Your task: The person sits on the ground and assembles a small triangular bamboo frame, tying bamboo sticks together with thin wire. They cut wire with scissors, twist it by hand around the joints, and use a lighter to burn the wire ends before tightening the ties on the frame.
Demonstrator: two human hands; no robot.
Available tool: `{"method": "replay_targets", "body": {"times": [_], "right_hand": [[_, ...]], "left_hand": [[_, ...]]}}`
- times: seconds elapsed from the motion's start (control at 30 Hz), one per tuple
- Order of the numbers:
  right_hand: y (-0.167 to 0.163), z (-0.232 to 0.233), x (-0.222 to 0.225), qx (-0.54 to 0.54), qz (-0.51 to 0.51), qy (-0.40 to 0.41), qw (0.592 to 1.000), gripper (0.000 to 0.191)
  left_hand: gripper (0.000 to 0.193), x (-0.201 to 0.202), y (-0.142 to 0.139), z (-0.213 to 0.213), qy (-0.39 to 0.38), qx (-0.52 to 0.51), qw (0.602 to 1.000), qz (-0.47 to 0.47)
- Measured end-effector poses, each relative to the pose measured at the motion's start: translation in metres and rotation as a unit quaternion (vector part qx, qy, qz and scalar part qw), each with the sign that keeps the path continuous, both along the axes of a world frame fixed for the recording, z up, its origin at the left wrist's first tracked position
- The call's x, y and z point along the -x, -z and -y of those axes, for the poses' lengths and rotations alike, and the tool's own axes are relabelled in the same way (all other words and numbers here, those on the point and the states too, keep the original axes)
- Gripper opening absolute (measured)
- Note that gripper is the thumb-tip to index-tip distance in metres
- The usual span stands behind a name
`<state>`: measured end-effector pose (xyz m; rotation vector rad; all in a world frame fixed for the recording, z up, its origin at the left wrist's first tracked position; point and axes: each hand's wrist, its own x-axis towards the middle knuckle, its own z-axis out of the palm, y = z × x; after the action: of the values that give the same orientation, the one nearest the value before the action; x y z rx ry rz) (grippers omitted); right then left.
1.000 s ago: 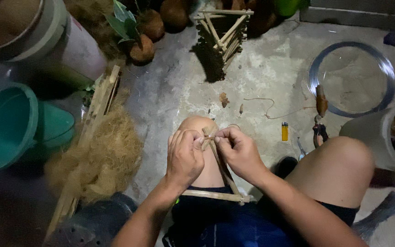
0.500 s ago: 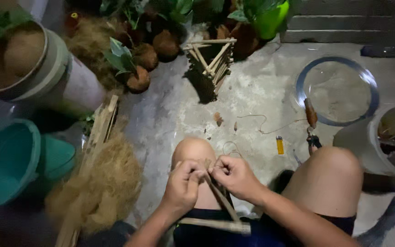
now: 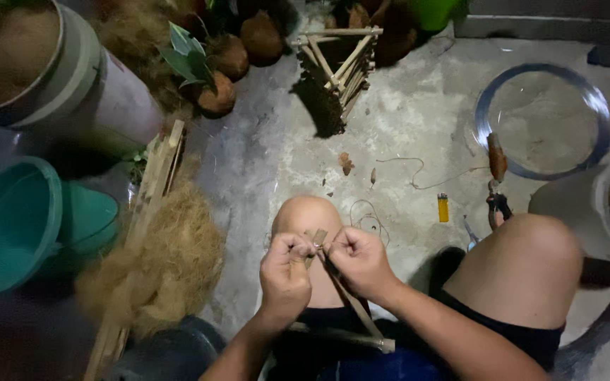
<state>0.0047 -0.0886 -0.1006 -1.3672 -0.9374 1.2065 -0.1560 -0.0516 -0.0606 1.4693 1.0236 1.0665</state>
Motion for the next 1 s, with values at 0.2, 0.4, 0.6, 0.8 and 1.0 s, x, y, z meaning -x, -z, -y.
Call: {"method": "replay_targets", "body": {"times": [0.2,0.4,0.6,0.8,1.0], "right_hand": [[-0.046,-0.003,-0.014,-0.15,0.28,-0.003,0.948,0.014],[-0.086,0.0,-0.018,-0.273,0.377,-0.008,0.885,0.027],[-0.072,0.0,-0.007,-0.274,0.338,0.013,0.9,0.027],[-0.061,0.002,-0.002,-0.331,0.282,0.013,0.9,0.027],[-0.073,-0.01,-0.029,-0.454,0.429,-0.111,0.773,0.031]], "left_hand": [[0.002,-0.006,-0.028,-0.007,0.034,-0.24,0.941,-0.238],[0.005,-0.013,-0.053,-0.003,0.04,-0.164,0.956,-0.238],[0.012,-0.013,-0.061,0.0,0.017,-0.038,0.971,-0.235],[0.015,-0.008,-0.075,-0.004,0.034,0.046,0.987,-0.148],[0.023,0.009,-0.091,-0.03,0.166,-0.052,0.957,-0.231]]}}
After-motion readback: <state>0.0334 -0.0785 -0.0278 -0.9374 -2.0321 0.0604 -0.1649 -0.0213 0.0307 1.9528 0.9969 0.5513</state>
